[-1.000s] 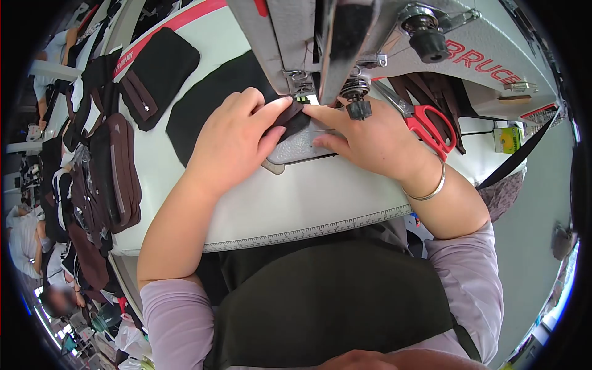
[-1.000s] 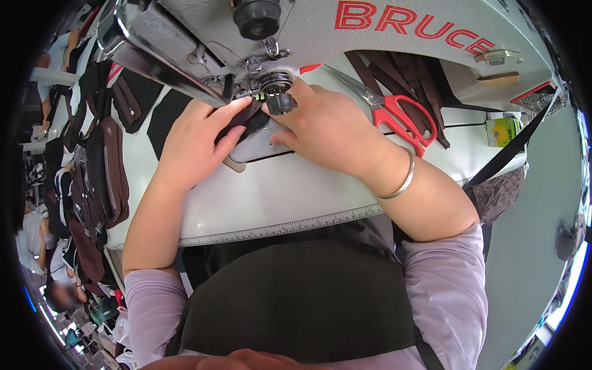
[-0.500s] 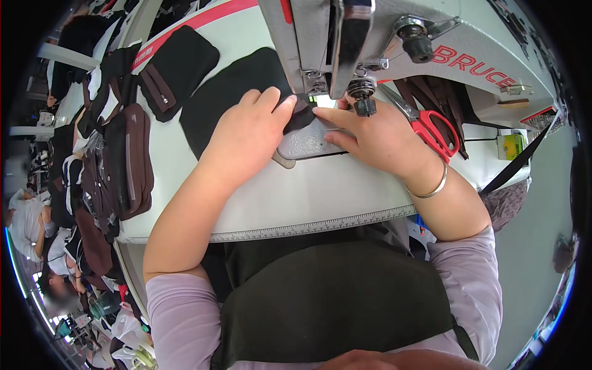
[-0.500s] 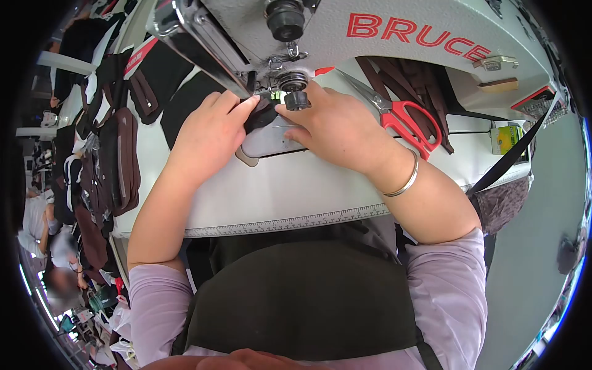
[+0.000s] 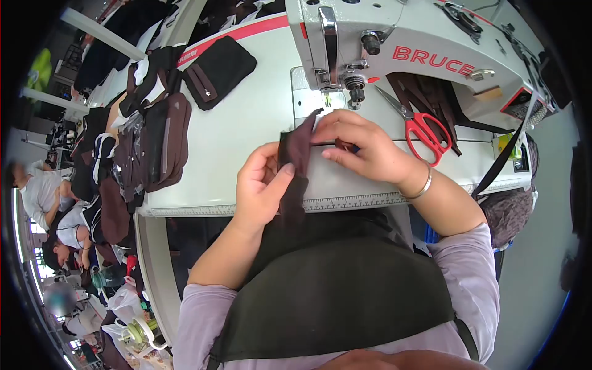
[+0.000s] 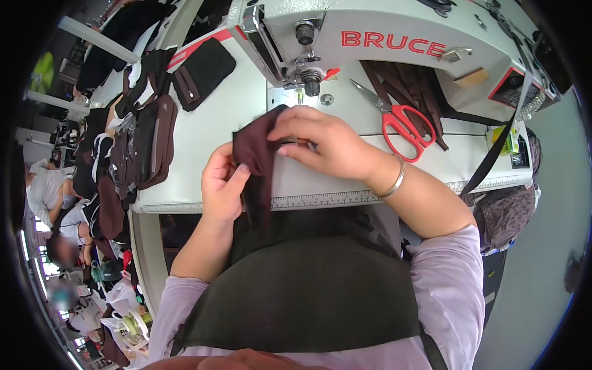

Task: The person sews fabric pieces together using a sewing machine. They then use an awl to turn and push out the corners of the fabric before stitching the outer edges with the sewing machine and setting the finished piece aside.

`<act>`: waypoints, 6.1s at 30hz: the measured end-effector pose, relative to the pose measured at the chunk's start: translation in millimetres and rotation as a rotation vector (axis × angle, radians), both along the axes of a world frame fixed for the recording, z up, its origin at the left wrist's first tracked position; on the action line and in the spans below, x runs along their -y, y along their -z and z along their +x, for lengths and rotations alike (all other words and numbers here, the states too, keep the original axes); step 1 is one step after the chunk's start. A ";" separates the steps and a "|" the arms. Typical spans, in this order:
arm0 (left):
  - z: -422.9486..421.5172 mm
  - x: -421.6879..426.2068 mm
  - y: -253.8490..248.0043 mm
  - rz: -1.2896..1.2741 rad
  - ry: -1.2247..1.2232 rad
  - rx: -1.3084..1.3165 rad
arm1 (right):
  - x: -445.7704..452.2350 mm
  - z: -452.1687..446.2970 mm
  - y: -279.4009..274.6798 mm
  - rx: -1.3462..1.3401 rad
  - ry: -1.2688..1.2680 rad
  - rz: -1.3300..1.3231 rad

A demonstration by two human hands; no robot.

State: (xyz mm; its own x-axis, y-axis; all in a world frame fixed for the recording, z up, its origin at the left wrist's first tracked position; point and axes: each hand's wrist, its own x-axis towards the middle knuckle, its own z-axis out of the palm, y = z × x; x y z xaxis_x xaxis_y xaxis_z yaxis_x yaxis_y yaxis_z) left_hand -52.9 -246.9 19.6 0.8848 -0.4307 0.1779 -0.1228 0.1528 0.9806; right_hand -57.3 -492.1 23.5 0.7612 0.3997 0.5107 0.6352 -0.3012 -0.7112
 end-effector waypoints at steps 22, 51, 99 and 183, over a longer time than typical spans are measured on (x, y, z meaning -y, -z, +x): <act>-80.2 -38.1 -5.0 -0.268 0.276 0.168 | -41.1 -94.5 -98.0 0.062 -0.018 -0.326; -86.4 -57.9 -4.0 -0.155 0.056 0.069 | -72.7 -90.1 -67.1 -0.496 -0.134 0.163; -85.1 -46.5 9.2 0.089 0.131 0.182 | -74.1 -100.9 -82.8 0.088 0.025 -0.406; 142.9 33.2 5.1 0.866 0.439 0.983 | 8.8 1.8 -12.4 -0.028 0.257 -0.708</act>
State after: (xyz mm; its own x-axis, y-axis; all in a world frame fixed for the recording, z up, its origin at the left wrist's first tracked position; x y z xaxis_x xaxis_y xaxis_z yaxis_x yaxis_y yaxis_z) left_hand 90.0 -280.1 14.5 0.3168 -0.9315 0.1787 -0.9137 -0.2492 0.3209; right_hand -55.5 -500.9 35.9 0.8839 0.4329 0.1769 0.4675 -0.8287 -0.3076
